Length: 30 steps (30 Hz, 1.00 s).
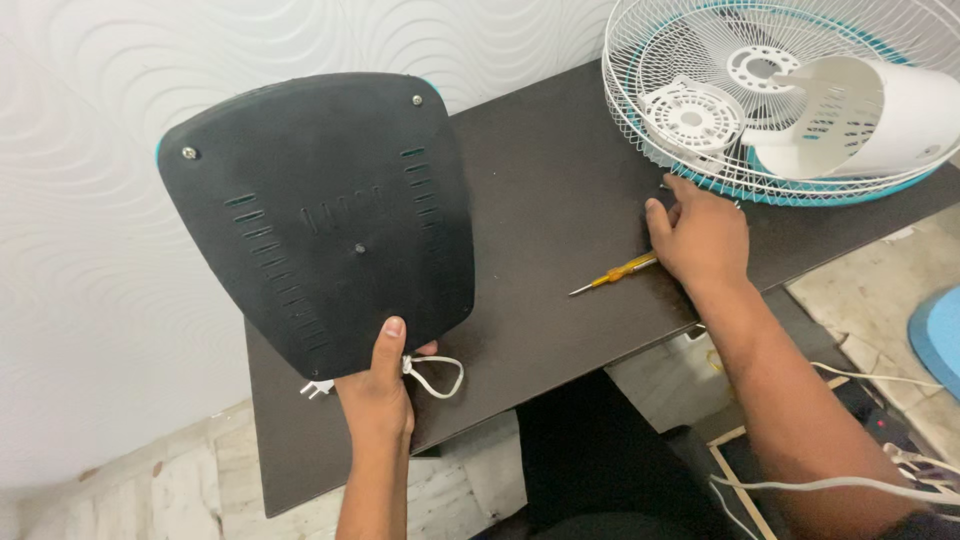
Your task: The person assembles a small electric fan by attaching the black base cover to the blue fan housing. They align the cover, insert screws, and tighten them using a screwdriver.
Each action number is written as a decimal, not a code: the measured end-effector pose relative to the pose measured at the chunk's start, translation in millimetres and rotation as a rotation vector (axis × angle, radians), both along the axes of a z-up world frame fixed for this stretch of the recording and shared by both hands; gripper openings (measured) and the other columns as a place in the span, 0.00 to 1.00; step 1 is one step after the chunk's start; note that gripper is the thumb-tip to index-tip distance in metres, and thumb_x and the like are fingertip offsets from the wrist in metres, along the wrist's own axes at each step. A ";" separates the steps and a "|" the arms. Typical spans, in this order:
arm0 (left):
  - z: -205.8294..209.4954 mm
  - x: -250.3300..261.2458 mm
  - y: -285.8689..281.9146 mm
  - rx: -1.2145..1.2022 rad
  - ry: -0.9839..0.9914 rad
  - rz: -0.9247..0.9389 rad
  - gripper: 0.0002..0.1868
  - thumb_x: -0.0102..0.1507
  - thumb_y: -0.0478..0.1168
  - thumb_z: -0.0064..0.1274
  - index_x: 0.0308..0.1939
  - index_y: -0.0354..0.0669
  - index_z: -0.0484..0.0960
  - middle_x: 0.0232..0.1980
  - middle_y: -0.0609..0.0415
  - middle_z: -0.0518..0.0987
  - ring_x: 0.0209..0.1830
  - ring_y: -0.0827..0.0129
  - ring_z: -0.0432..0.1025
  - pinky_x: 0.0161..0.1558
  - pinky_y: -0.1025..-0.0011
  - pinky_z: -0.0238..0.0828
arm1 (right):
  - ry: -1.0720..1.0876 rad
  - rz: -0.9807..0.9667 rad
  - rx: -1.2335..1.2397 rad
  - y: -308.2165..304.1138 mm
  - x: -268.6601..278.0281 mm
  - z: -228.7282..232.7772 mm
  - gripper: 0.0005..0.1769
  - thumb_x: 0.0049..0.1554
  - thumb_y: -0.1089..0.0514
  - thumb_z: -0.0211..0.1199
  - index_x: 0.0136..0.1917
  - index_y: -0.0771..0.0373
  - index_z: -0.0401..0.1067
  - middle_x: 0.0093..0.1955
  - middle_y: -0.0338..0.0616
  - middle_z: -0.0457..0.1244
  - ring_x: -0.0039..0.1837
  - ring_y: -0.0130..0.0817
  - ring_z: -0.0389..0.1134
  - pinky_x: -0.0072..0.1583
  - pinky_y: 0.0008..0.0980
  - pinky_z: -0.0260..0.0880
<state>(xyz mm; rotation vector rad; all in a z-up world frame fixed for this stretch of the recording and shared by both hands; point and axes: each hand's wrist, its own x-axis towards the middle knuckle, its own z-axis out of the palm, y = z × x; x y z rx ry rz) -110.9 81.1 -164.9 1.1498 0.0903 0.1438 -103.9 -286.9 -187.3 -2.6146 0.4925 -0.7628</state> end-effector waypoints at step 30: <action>-5.4 2.8 3.5 -0.006 -0.017 0.014 0.30 0.59 0.45 0.64 0.59 0.32 0.72 0.50 0.44 0.76 0.42 0.60 0.78 0.32 0.62 0.84 | -0.230 0.422 0.355 132.1 -48.6 65.0 0.15 0.60 0.59 0.66 0.59 0.66 0.74 0.44 0.43 0.69 0.42 0.27 0.70 0.45 0.26 0.71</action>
